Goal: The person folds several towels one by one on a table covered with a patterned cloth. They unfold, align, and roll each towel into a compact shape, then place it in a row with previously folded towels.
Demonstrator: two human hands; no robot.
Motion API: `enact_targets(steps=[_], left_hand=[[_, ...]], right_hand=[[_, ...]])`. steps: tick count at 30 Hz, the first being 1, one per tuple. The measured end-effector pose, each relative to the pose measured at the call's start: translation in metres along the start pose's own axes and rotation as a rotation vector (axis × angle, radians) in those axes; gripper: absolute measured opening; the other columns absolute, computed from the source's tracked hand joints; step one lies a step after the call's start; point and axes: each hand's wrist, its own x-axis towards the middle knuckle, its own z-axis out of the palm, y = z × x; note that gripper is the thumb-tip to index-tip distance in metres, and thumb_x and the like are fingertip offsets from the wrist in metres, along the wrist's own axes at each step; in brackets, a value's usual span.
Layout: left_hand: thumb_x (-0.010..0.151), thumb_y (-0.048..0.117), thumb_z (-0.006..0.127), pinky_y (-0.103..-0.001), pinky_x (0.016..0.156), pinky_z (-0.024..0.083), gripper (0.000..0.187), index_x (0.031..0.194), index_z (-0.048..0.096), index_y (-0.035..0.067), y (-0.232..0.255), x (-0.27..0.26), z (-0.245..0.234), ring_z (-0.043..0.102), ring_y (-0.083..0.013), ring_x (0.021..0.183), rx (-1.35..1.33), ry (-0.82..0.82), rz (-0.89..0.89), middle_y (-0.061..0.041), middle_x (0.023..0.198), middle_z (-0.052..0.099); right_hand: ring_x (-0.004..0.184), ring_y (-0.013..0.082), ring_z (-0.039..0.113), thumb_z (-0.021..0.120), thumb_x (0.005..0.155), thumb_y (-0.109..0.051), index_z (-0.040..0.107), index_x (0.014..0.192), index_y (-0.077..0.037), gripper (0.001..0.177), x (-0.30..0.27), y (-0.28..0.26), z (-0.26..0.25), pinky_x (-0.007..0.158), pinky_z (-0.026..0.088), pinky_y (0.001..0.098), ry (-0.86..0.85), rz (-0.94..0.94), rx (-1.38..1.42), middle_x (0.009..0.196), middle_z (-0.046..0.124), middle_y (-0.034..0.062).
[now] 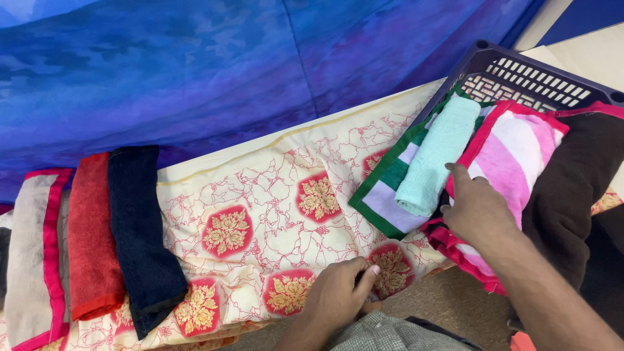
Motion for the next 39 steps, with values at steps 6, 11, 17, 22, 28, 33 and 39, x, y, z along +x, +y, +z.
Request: enact_targets(steps=[6, 11, 17, 22, 28, 33, 39], left_hand=[[0.097, 0.045, 0.06, -0.042, 0.073, 0.057, 0.043, 0.106, 0.067, 0.003, -0.005, 0.019, 0.009, 0.07, -0.0258, 0.076, -0.205, -0.072, -0.054, -0.016, 0.085, 0.073], [0.099, 0.055, 0.049, -0.033, 0.091, 0.054, 0.06, 0.136, 0.055, 0.008, -0.01, 0.044, 0.025, 0.066, -0.0143, 0.102, -0.764, -0.064, 0.01, -0.012, 0.119, 0.068], [0.093, 0.064, 0.036, -0.032, 0.1, 0.051, 0.077, 0.147, 0.049, 0.011, -0.021, 0.051, 0.019, 0.065, -0.0143, 0.121, -1.439, -0.167, -0.204, -0.009, 0.135, 0.065], [0.098, 0.035, 0.048, -0.028, 0.111, 0.043, 0.054, 0.15, 0.049, 0.023, -0.033, 0.01, -0.002, 0.06, -0.0112, 0.131, -1.344, -0.023, -0.173, -0.006, 0.142, 0.065], [0.097, 0.011, 0.06, -0.035, 0.105, 0.051, 0.04, 0.137, 0.058, 0.006, -0.032, 0.061, -0.021, 0.066, -0.02, 0.116, -1.446, -0.001, -0.045, -0.01, 0.13, 0.067], [0.092, 0.01, 0.053, -0.031, 0.095, 0.054, 0.042, 0.131, 0.063, 0.002, -0.047, 0.036, -0.049, 0.068, -0.0183, 0.106, -1.276, 0.302, 0.062, -0.011, 0.119, 0.072], [0.1, 0.015, 0.045, -0.043, 0.09, 0.058, 0.029, 0.118, 0.063, 0.001, -0.058, 0.0, -0.118, 0.067, -0.0242, 0.094, -1.276, 0.751, -0.156, -0.014, 0.106, 0.069]], right_hand=[[0.077, 0.0164, 0.063, 0.075, 0.091, -0.011, 0.065, 0.129, -0.007, 0.039, -0.006, 0.004, -0.004, 0.065, 0.05, 0.0371, 0.071, -0.049, 1.014, 0.1, 0.069, 0.0144], [0.08, 0.0135, 0.066, 0.072, 0.087, -0.001, 0.061, 0.123, -0.008, 0.038, -0.026, -0.023, -0.007, 0.069, 0.055, 0.0266, -0.168, -0.27, 1.661, 0.097, 0.066, 0.0061], [0.085, 0.0157, 0.07, 0.072, 0.075, 0.003, 0.056, 0.114, -0.002, 0.043, -0.076, -0.07, 0.0, 0.076, 0.057, 0.0262, -1.33, -0.437, 1.87, 0.099, 0.067, 0.01], [0.098, 0.0072, 0.064, 0.071, 0.088, 0.001, 0.058, 0.123, 0.001, 0.037, -0.084, -0.098, 0.014, 0.084, 0.051, 0.0202, -1.682, -0.666, 1.294, 0.11, 0.065, 0.0032], [0.082, 0.0111, 0.059, 0.071, 0.1, -0.019, 0.054, 0.147, 0.002, 0.054, -0.077, -0.102, 0.021, 0.076, 0.045, 0.0216, -1.701, -0.51, 1.345, 0.089, 0.059, 0.0066], [0.118, 0.0207, 0.065, 0.065, 0.101, -0.028, 0.041, 0.156, -0.001, 0.066, -0.056, -0.084, 0.022, 0.106, 0.049, 0.032, -1.716, -0.719, 1.349, 0.128, 0.064, 0.0155], [0.116, 0.035, 0.064, 0.065, 0.086, -0.044, 0.046, 0.143, 0.004, 0.077, -0.032, -0.062, 0.044, 0.105, 0.049, 0.0478, -1.394, -0.116, 1.794, 0.129, 0.067, 0.0227]])
